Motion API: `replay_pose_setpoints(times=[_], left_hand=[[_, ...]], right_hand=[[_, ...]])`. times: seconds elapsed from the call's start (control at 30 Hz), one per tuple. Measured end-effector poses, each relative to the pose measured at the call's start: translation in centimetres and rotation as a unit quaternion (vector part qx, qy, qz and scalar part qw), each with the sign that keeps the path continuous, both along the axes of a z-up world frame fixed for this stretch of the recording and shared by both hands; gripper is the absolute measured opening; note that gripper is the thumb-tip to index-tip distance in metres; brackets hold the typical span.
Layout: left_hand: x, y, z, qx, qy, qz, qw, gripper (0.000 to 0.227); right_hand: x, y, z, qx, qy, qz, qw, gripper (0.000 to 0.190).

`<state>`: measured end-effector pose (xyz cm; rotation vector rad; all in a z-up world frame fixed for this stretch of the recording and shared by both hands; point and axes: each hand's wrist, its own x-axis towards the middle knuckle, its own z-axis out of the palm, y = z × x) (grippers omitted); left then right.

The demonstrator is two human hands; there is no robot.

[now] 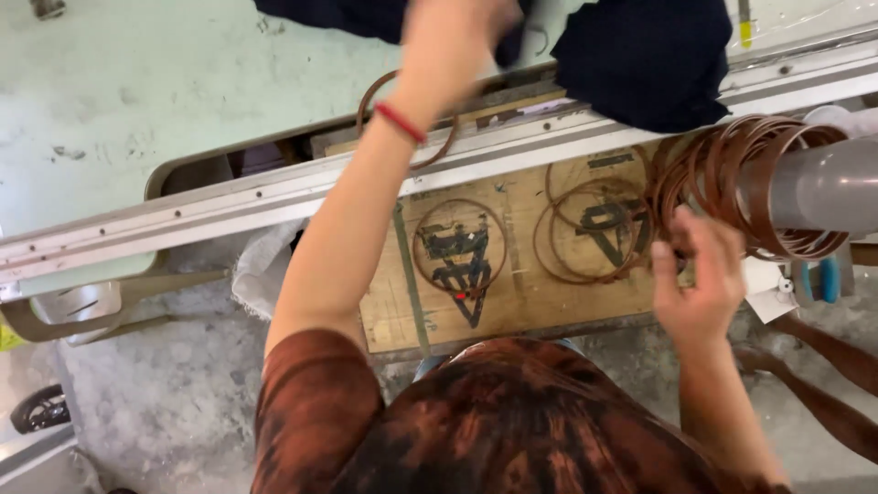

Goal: Preparing fabric pieces in hoops and loading them into an industrial embroidery machine for processing.

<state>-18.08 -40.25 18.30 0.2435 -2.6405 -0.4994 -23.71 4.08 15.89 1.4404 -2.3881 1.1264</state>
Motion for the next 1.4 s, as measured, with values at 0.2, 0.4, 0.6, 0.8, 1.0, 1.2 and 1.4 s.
replay_pose_setpoints(times=[0.2, 0.4, 0.6, 0.8, 1.0, 1.2, 1.4], left_hand=[[15.2, 14.1, -4.5, 0.120, -0.318, -0.191, 0.921, 0.016], [26.5, 14.2, -11.0, 0.047, -0.354, 0.024, 0.934, 0.027], [28.9, 16.2, -14.2, 0.101, -0.324, 0.065, 0.939, 0.026], [29.9, 17.3, -19.3, -0.004, -0.192, 0.116, 0.974, 0.027], [31.5, 20.5, -17.2, 0.018, -0.168, 0.119, 0.978, 0.018], [28.8, 21.8, -16.2, -0.072, -0.108, 0.024, 0.991, 0.011], [27.8, 18.5, -18.2, 0.095, -0.218, 0.077, 0.968, 0.022]], right_hand=[[4.2, -11.2, 0.3, 0.118, -0.046, 0.274, 0.953, 0.089], [8.1, -15.0, -8.0, 0.426, -0.134, 0.301, 0.842, 0.089], [9.3, -14.1, -11.3, 0.464, -0.093, 0.305, 0.826, 0.129], [9.5, -13.8, -10.9, 0.463, -0.065, 0.287, 0.836, 0.128], [10.2, -13.4, -9.7, 0.446, -0.070, 0.275, 0.849, 0.120], [12.2, -13.1, -6.3, 0.199, -0.072, 0.442, 0.872, 0.083], [10.8, -12.1, -14.5, 0.315, -0.134, 0.360, 0.868, 0.032]])
